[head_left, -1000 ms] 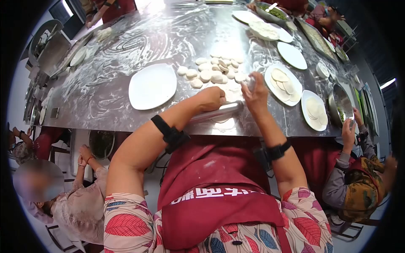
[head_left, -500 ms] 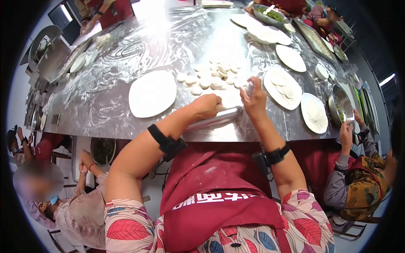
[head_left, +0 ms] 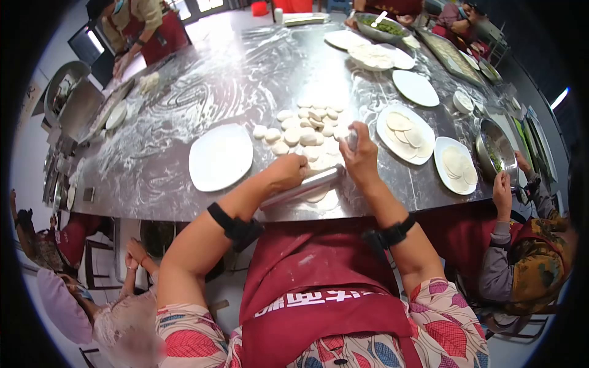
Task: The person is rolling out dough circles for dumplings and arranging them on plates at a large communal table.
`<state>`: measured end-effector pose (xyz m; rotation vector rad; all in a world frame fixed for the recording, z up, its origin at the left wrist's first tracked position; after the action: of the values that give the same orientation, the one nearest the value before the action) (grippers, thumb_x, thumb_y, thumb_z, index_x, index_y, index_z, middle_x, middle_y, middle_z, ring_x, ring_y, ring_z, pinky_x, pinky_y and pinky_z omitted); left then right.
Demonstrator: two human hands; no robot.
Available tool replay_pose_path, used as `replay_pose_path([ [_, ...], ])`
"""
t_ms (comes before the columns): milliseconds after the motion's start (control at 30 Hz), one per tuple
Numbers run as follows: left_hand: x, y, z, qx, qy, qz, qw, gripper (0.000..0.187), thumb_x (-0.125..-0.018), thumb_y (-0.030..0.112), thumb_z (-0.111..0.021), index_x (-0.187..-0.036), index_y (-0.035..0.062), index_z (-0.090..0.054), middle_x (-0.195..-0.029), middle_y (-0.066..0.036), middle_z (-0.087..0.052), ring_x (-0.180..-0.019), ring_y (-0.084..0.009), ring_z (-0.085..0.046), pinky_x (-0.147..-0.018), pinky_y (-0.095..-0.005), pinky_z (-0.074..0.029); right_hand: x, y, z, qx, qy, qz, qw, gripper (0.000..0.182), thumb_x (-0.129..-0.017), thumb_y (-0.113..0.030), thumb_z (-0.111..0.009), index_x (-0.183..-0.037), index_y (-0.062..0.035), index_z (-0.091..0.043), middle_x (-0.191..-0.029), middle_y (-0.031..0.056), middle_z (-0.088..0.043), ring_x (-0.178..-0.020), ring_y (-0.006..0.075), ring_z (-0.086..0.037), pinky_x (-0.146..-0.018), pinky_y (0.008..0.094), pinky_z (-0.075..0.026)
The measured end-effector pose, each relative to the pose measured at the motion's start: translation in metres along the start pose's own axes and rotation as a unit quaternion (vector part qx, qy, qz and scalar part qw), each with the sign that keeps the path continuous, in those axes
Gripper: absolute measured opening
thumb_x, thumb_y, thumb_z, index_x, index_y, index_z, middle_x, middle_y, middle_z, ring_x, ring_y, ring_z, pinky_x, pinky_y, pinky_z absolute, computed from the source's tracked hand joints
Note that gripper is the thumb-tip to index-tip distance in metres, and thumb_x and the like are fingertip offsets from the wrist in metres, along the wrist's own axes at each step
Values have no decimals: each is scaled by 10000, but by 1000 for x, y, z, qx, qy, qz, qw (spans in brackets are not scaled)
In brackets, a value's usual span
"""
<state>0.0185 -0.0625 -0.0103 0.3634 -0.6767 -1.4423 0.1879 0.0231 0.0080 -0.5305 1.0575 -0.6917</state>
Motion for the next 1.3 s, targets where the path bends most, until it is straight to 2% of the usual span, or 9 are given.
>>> replay_pose_path([
  [167,7,6,-15,-20,55,-58,997,156,-770,146,-601,-834,3,-592,-721,-177,-598,-646,-243,-568,-616,-381,-444,62,-6,43,-4,1,31,1000,419,-759,-30,-676,-1112,-36,-451,-839,193,-591,-716,379,-611,-605,402,-481],
  [400,-89,77,-15,196,0,-89,977,127,-811,88,-556,-908,10,-579,-741,-35,-573,-708,-118,-543,-620,-281,-446,80,-12,57,-78,-31,44,995,467,-735,-3,-693,-1128,-26,-442,-923,189,-574,-760,350,-619,-638,372,-508],
  [500,-135,129,-7,510,-98,-49,853,303,-845,143,-576,-1087,-28,-518,-992,-108,-581,-920,-139,-550,-798,-262,-453,75,-10,56,-78,-29,63,995,472,-729,3,-694,-1126,-17,-439,-957,197,-576,-793,366,-615,-650,374,-511],
  [600,-186,102,-11,190,27,-68,979,449,-839,186,-626,-1188,-48,-467,-1186,-179,-529,-1075,-228,-539,-894,-326,-436,75,-8,57,-82,-40,51,995,470,-729,3,-693,-1124,-15,-438,-965,202,-575,-801,376,-610,-654,381,-511],
  [633,-182,100,-10,-50,36,-87,994,422,-825,140,-610,-1199,-8,-482,-1167,-189,-542,-1084,-278,-544,-882,-343,-447,76,-8,57,-85,-46,44,994,469,-730,2,-693,-1123,-15,-437,-965,204,-575,-802,380,-609,-655,384,-511],
  [700,-160,89,-19,-204,80,-188,957,338,-794,71,-575,-1126,35,-523,-1066,-190,-571,-1024,-325,-560,-821,-384,-470,77,-6,55,-98,-44,43,993,464,-736,-3,-688,-1126,-13,-437,-971,206,-574,-808,384,-607,-662,393,-510],
  [900,-138,78,-24,-295,65,-276,912,235,-754,24,-525,-988,44,-538,-920,-163,-560,-886,-360,-573,-712,-429,-476,76,-6,54,-85,-40,47,995,477,-735,-2,-688,-1141,-18,-439,-985,201,-580,-827,376,-608,-681,381,-509],
  [1233,-151,73,-24,-225,26,-233,946,200,-740,103,-587,-936,65,-573,-933,-174,-577,-918,-356,-586,-757,-425,-487,70,-6,47,-66,-35,17,997,475,-744,-17,-683,-1152,-32,-440,-987,190,-588,-857,353,-620,-717,361,-512],
  [1300,-147,77,-28,-227,36,-233,945,247,-721,81,-603,-967,91,-576,-959,-166,-574,-946,-344,-583,-762,-418,-489,66,-9,46,-58,11,54,997,410,-765,-31,-685,-1110,-42,-463,-882,145,-577,-682,251,-600,-598,324,-486],
])
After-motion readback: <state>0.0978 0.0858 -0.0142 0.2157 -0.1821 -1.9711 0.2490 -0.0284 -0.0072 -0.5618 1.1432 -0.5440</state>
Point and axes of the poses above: each hand's wrist, its own x-axis away from the middle knuckle, its own z-axis out of the back of the hand, y = z × x, the point moved 3 cm from there along -x, towards the middle knuckle
